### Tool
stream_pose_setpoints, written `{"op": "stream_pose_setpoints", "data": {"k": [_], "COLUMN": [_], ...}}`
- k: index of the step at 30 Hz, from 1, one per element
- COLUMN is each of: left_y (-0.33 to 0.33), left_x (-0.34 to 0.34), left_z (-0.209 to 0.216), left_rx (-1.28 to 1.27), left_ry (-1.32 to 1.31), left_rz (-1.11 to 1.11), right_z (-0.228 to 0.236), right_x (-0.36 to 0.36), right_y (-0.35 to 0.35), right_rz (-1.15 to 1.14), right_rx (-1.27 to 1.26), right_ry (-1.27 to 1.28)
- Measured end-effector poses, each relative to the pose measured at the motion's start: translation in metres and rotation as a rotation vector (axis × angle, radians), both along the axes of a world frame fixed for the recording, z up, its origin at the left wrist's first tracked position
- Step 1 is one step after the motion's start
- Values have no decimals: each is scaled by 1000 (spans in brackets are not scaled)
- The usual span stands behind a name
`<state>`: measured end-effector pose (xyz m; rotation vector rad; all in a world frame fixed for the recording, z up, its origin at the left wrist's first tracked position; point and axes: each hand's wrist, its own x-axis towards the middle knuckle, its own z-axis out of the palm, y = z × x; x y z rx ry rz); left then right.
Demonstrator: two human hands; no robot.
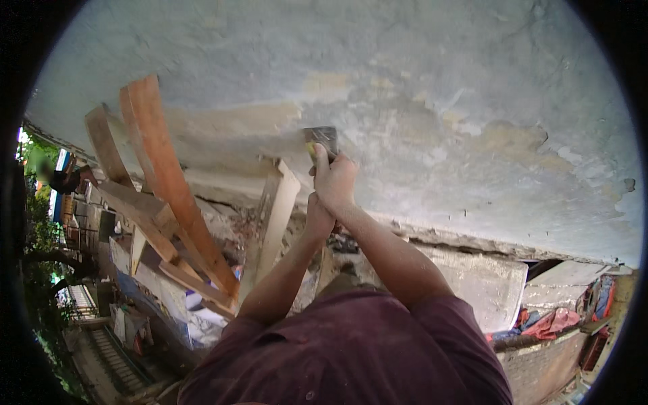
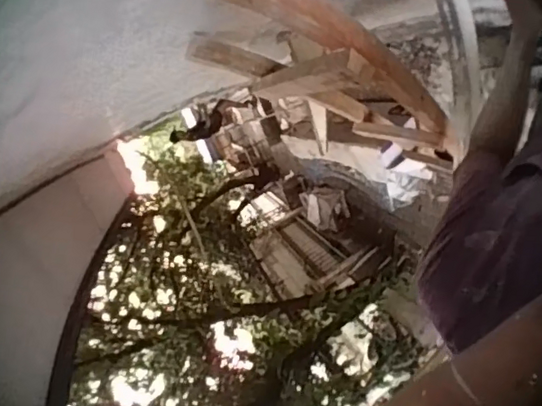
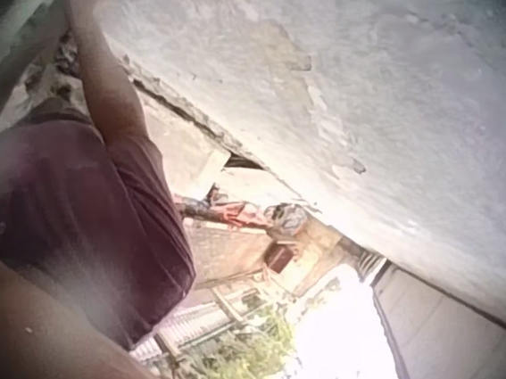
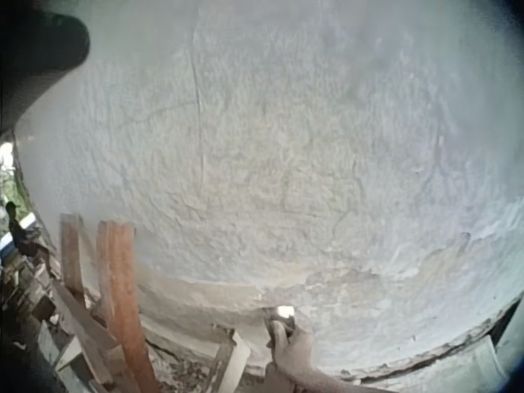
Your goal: The person scrapes old paint or plaster from an exterior wall using a putty knife.
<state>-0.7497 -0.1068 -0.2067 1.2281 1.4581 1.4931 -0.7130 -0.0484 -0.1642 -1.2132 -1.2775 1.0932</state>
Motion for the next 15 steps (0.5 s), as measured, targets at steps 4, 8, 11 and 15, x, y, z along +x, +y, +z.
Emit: {"op": "stream_pose_setpoints", "data": {"k": [4,8,11,15], "left_y": [4,1,-1,-14], "left_x": [-17,-15,-12,-1], "left_z": [11,-12,21,29], "left_rx": [-64,333,-313,-206], "left_ry": [108,335,-175,-154], "left_rz": [-220,89,-187,-89], "right_z": [28,22,36,26], "right_x": [-2,-6,0,7], "right_y": [6,-8,-2,-18], "right_rz": [94,53,49,17], "right_rx": [132,-60,71,-118], "right_ry": [-137,105,-42,132]}}
